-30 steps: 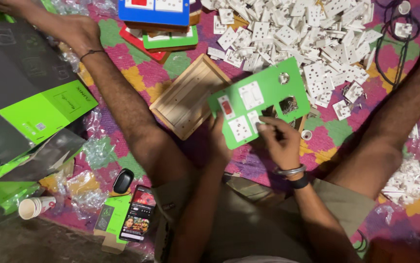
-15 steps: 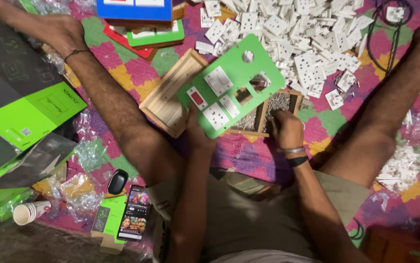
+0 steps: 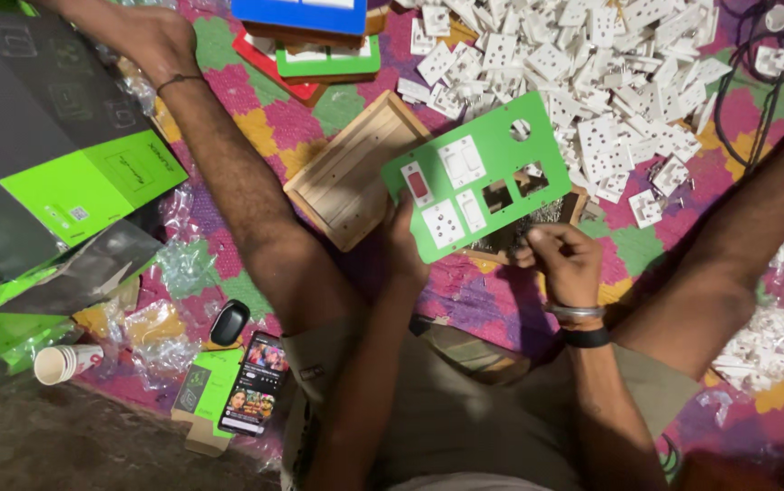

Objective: The person sits on the floor and assembles white electrical sockets and switches onto green and red cardboard backings. They pick components from a large pile, place them into slots on the backing, and secure them with screws from a wooden box.

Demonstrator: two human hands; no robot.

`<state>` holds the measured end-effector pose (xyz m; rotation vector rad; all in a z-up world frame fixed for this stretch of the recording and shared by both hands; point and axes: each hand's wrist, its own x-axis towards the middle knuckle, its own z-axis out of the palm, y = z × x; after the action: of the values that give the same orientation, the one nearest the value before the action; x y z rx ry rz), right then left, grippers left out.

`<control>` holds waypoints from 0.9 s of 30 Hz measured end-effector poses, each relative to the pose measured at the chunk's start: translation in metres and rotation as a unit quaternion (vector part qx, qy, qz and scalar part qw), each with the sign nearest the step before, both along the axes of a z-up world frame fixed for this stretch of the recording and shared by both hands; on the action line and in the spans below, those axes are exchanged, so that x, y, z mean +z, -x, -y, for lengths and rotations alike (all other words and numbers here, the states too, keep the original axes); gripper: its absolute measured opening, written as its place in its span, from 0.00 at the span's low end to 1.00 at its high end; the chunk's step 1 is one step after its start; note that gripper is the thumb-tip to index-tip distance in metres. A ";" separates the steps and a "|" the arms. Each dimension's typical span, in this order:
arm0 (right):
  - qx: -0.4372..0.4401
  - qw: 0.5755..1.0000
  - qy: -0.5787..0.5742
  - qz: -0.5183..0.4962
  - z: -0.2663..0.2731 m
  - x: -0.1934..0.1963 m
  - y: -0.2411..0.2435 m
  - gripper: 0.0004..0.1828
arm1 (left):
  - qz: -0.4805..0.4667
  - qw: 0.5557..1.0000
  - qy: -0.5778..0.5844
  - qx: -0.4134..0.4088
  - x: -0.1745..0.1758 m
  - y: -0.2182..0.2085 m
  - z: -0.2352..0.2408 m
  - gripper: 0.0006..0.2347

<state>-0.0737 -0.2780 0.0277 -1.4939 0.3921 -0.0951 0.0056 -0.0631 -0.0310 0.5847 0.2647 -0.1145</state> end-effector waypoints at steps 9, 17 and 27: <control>0.075 0.997 -0.003 -0.008 -0.037 0.011 -0.006 0.11 | 0.003 0.999 -0.028 -0.035 0.018 0.008 0.008 0.18; 0.007 0.999 0.043 -0.030 -0.048 0.005 -0.008 0.09 | 0.008 0.998 -0.045 -0.037 0.011 0.011 0.015 0.18; -0.073 0.988 -0.119 -0.072 -0.065 -0.010 -0.010 0.10 | 0.004 1.000 0.028 -0.004 -0.001 0.012 0.018 0.18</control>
<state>-0.0632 -0.2133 0.0180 -1.2384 0.6092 -0.0543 -0.0061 -0.0813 -0.0318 0.5303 0.2507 -0.1267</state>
